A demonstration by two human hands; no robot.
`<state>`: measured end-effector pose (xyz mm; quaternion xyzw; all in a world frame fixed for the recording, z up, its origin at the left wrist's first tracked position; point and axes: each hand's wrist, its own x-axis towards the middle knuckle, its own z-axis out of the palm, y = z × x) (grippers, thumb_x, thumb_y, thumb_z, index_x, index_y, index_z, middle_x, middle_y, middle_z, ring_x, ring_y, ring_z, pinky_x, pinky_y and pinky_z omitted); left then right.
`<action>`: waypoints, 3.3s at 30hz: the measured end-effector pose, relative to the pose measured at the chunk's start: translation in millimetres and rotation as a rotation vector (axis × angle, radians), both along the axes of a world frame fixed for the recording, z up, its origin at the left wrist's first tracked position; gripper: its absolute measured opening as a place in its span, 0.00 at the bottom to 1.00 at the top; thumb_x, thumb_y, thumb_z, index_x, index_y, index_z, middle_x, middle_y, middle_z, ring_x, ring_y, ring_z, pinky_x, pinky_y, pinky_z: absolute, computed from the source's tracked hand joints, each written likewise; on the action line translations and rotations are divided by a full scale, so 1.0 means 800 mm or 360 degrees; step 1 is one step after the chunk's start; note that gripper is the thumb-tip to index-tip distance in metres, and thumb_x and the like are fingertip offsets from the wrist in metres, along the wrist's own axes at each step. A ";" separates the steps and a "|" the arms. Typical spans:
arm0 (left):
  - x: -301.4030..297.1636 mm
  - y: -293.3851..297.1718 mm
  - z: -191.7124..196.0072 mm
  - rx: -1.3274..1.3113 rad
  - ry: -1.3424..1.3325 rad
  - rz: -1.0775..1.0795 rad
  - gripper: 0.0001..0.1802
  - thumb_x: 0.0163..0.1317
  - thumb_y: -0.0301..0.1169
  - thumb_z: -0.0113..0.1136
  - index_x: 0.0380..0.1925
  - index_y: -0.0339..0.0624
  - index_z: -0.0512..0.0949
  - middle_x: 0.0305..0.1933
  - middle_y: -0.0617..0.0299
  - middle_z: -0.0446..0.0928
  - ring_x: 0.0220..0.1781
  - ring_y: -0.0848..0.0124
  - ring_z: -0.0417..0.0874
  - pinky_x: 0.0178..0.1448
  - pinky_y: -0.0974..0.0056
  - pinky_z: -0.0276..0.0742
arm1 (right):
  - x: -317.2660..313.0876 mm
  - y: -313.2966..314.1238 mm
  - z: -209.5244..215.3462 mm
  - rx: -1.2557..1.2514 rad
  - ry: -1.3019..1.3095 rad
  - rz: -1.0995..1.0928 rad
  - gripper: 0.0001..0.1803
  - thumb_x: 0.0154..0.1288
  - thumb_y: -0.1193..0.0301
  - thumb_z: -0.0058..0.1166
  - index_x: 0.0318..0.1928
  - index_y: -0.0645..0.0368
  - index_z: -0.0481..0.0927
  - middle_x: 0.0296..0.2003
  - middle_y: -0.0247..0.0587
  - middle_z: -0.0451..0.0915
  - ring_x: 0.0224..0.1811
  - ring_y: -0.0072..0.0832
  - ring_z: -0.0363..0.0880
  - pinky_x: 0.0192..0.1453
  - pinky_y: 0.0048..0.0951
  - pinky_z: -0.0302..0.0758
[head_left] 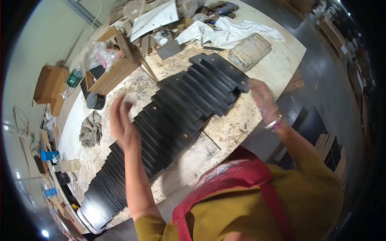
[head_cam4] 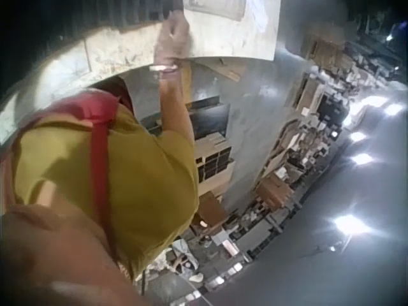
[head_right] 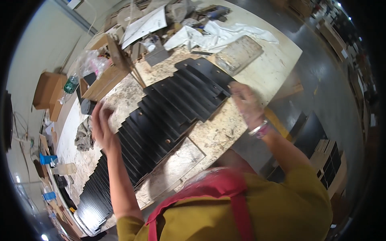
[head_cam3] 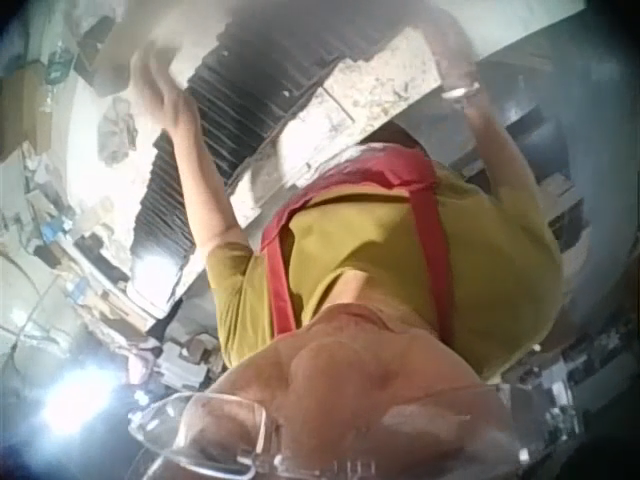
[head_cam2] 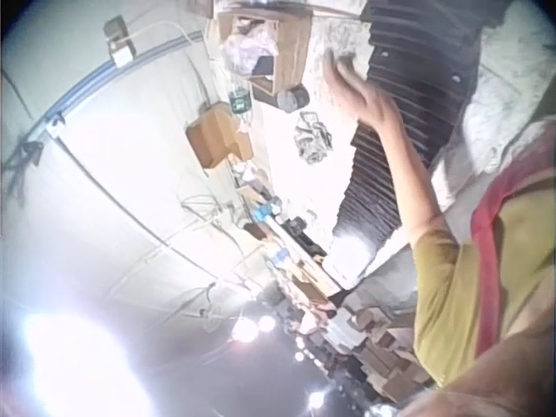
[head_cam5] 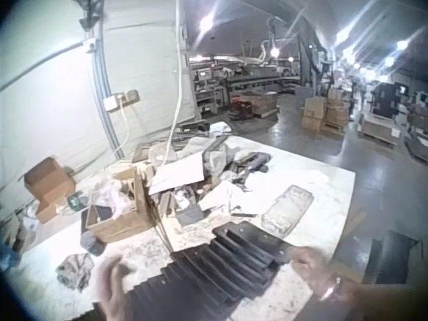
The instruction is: The person organizes several dark furniture panels on a workbench, aligns them into a long row, and then applies a liquid from a bottle to a cloth to wipe down the surface of the row.
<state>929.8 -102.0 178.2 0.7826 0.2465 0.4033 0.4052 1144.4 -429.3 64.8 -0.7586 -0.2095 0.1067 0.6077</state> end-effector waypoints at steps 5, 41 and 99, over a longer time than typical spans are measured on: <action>0.249 0.006 -0.077 0.0079 0.0405 -0.0630 0.23 0.70 0.43 0.49 0.55 0.36 0.74 0.56 0.46 0.76 0.59 0.56 0.75 0.64 0.60 0.67 | 0.026 -0.086 -0.092 0.0222 0.0388 -0.0188 0.16 0.62 0.74 0.56 0.51 0.60 0.75 0.42 0.34 0.75 0.45 0.23 0.73 0.53 0.25 0.71; 0.182 0.066 -0.101 -0.0643 0.1727 -0.0855 0.41 0.67 0.63 0.40 0.62 0.35 0.69 0.63 0.45 0.70 0.67 0.59 0.69 0.70 0.62 0.59 | -0.026 0.088 -0.022 -0.0810 0.0096 0.1970 0.26 0.67 0.50 0.50 0.58 0.51 0.71 0.50 0.45 0.78 0.52 0.42 0.77 0.55 0.37 0.73; 0.041 -0.055 -0.113 0.0902 0.1451 0.0302 0.33 0.64 0.47 0.55 0.65 0.47 0.63 0.70 0.51 0.59 0.72 0.52 0.58 0.70 0.45 0.55 | 0.056 0.079 -0.041 -0.0657 -0.1257 0.0707 0.40 0.63 0.50 0.53 0.67 0.64 0.59 0.65 0.56 0.60 0.68 0.47 0.58 0.73 0.43 0.51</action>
